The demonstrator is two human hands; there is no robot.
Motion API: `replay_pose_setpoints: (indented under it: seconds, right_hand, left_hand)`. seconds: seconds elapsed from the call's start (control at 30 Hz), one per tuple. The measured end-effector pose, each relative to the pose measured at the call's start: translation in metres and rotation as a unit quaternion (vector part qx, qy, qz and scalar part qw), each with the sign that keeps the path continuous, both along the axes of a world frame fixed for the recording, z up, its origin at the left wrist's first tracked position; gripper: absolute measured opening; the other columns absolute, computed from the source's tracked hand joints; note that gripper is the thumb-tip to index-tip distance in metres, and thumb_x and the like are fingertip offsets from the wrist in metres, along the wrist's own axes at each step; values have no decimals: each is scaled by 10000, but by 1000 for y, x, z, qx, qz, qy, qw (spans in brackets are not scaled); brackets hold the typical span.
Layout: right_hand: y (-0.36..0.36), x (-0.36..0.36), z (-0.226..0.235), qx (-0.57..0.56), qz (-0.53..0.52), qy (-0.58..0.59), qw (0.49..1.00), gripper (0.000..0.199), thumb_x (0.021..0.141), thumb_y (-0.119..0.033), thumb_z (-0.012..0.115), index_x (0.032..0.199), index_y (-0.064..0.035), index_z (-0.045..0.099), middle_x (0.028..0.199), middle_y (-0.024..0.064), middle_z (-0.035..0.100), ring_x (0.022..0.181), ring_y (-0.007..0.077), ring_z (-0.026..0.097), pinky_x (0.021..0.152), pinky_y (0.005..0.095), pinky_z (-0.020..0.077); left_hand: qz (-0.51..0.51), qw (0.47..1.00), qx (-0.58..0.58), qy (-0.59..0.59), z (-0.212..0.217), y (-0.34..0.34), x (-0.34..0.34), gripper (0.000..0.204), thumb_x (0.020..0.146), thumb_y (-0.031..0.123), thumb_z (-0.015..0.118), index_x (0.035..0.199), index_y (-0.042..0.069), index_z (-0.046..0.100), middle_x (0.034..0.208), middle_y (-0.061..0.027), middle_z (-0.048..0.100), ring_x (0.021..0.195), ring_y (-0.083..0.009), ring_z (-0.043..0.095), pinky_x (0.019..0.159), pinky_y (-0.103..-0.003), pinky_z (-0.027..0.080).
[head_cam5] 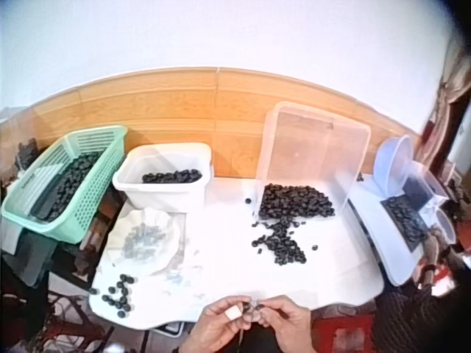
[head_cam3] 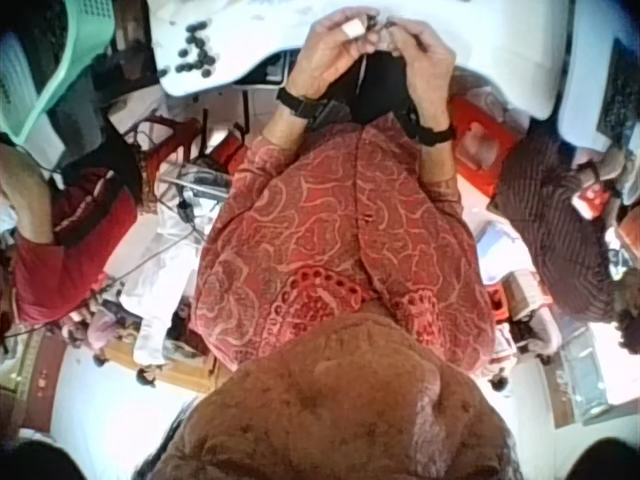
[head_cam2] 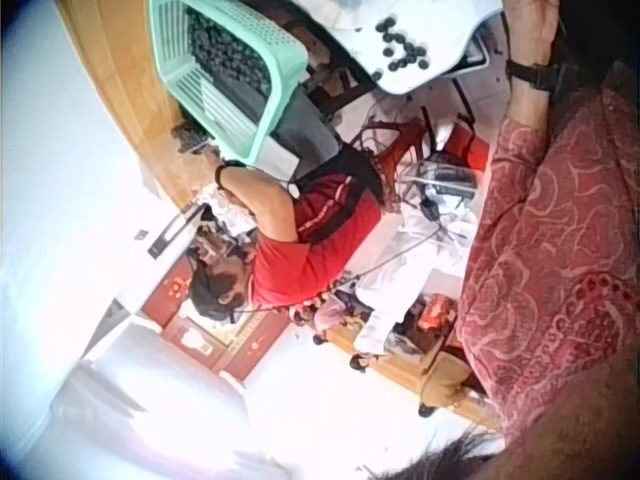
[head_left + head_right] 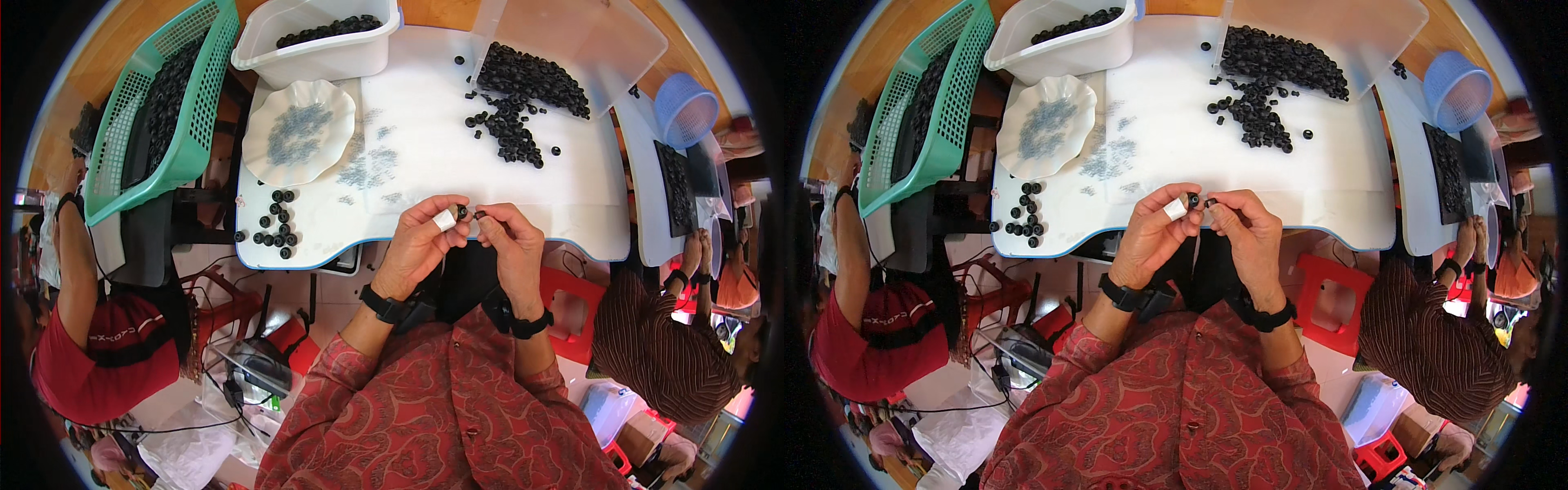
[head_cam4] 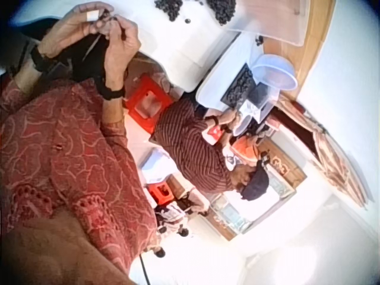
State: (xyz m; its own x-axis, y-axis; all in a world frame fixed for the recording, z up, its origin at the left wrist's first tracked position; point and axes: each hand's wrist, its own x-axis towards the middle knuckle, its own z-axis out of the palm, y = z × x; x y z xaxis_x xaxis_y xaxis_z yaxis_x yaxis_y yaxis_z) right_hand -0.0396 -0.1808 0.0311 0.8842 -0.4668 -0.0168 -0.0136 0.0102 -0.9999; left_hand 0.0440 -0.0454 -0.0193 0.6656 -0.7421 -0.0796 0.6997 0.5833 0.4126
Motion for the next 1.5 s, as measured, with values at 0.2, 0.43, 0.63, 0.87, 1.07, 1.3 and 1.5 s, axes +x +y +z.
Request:
replay_pose_setpoints:
  seconds: [0.2, 0.43, 0.63, 0.87, 1.07, 1.3, 1.5]
  right_hand:
    - [9, 0, 4, -51, 17, -26, 998, 114, 905, -20, 640, 1010, 4, 677, 931, 34, 622, 810, 90, 605, 686, 215, 485]
    - [12, 2, 2, -53, 22, -30, 998, 120, 906, -23, 641, 1018, -2, 679, 925, 36, 631, 811, 91, 605, 688, 213, 480]
    - [8, 0, -8, 80, -10, -35, 996, 140, 896, -40, 662, 1027, -1, 694, 876, 19, 637, 736, 73, 553, 661, 209, 454]
    - [8, 2, -14, 68, -23, -64, 995, 145, 888, -33, 671, 1025, -4, 705, 887, 17, 638, 740, 76, 550, 666, 212, 449]
    - [9, 3, -11, 39, -29, -66, 997, 141, 885, -25, 673, 1021, -4, 703, 920, 28, 633, 780, 85, 575, 692, 216, 467]
    - [13, 4, -10, 7, -38, -59, 997, 137, 877, -1, 673, 1011, 10, 696, 958, 48, 621, 850, 113, 615, 750, 230, 511]
    - [13, 5, -12, -23, -48, -59, 997, 125, 876, 2, 672, 999, 6, 695, 953, 50, 614, 858, 115, 614, 764, 235, 518]
  left_hand:
    - [9, 1000, 15, -2, 3, -1, -1, 262, 943, 21, 555, 1189, -64, 585, 952, -103, 660, 798, -151, 651, 690, -260, 566]
    - [22, 999, 30, -21, -3, -3, -2, 259, 937, 19, 569, 1185, -53, 593, 949, -84, 659, 795, -142, 651, 685, -261, 569]
    - [16, 999, 28, -10, 0, -3, -2, 255, 936, 23, 572, 1178, -52, 596, 948, -112, 656, 802, -162, 650, 689, -264, 567]
    - [16, 1000, 20, -16, -3, -3, -2, 266, 943, 46, 581, 1190, -53, 585, 962, -100, 655, 822, -154, 659, 703, -265, 572]
    - [18, 1000, 19, -14, -3, -4, -2, 263, 942, 38, 579, 1189, -53, 587, 972, -104, 657, 823, -157, 658, 702, -265, 575]
    - [26, 999, 30, -17, -3, -5, -3, 238, 944, 33, 571, 1167, -43, 605, 987, -105, 654, 818, -160, 641, 700, -262, 562]
    - [28, 999, 39, -20, -2, -5, -3, 238, 940, 34, 580, 1163, -42, 606, 1007, -108, 657, 808, -158, 648, 709, -268, 575]
